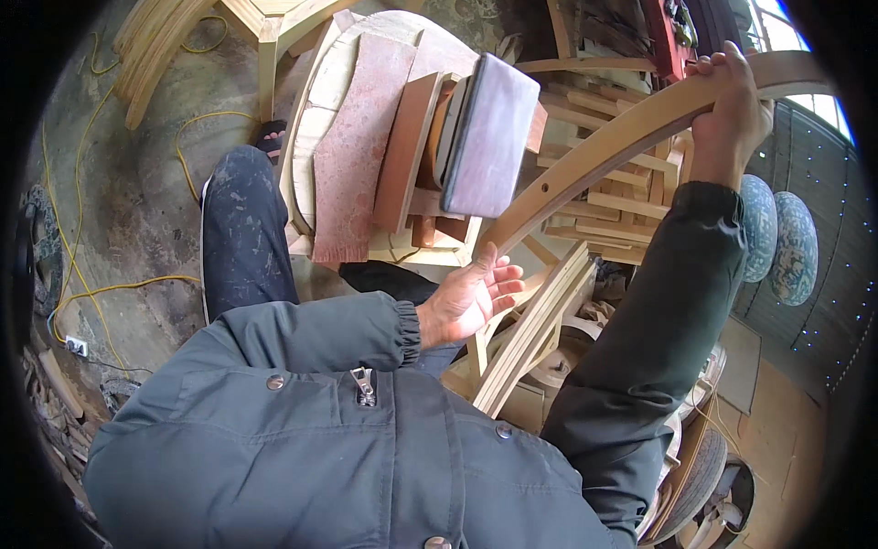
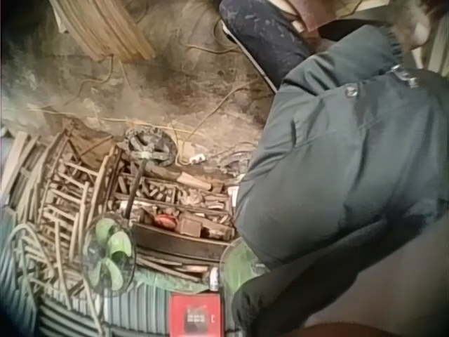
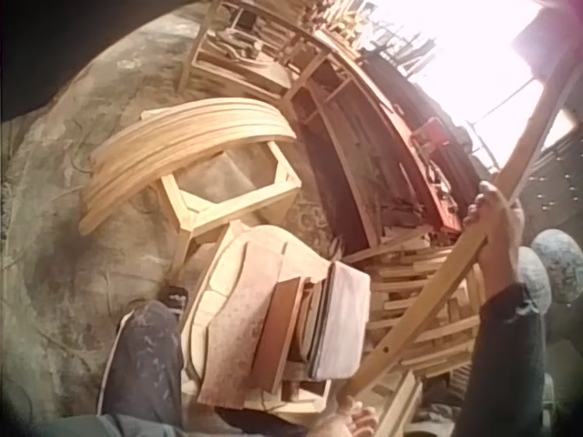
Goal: Sanding curved wooden furniture components using a fixed manual sanding block in a workshop.
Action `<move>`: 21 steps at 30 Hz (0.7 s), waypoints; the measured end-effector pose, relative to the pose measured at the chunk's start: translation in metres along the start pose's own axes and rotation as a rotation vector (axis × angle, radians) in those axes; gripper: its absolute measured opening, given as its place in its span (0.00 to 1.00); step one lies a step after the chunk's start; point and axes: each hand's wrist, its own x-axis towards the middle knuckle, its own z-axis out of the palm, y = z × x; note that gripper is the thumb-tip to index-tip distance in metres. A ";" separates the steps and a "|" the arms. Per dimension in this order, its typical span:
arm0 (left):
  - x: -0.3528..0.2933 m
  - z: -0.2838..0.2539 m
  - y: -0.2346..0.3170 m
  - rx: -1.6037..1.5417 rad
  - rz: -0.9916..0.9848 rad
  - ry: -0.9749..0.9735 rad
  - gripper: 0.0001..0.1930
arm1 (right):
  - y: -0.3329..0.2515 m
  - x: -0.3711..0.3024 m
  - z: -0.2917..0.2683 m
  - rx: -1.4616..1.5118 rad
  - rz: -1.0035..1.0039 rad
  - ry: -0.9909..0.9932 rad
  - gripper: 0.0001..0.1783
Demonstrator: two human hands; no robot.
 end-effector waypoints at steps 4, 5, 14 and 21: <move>0.003 -0.003 0.006 0.011 0.022 -0.045 0.30 | -0.020 0.013 -0.023 0.076 0.017 -0.012 0.12; 0.003 0.000 0.009 -0.017 0.034 -0.068 0.29 | -0.026 0.016 -0.025 0.096 -0.009 -0.026 0.11; 0.001 0.006 0.023 -0.076 0.116 -0.074 0.22 | -0.041 0.030 -0.023 0.082 -0.040 -0.006 0.09; -0.003 -0.050 0.011 -0.081 0.074 -0.018 0.21 | -0.002 -0.023 -0.004 0.097 -0.007 0.058 0.15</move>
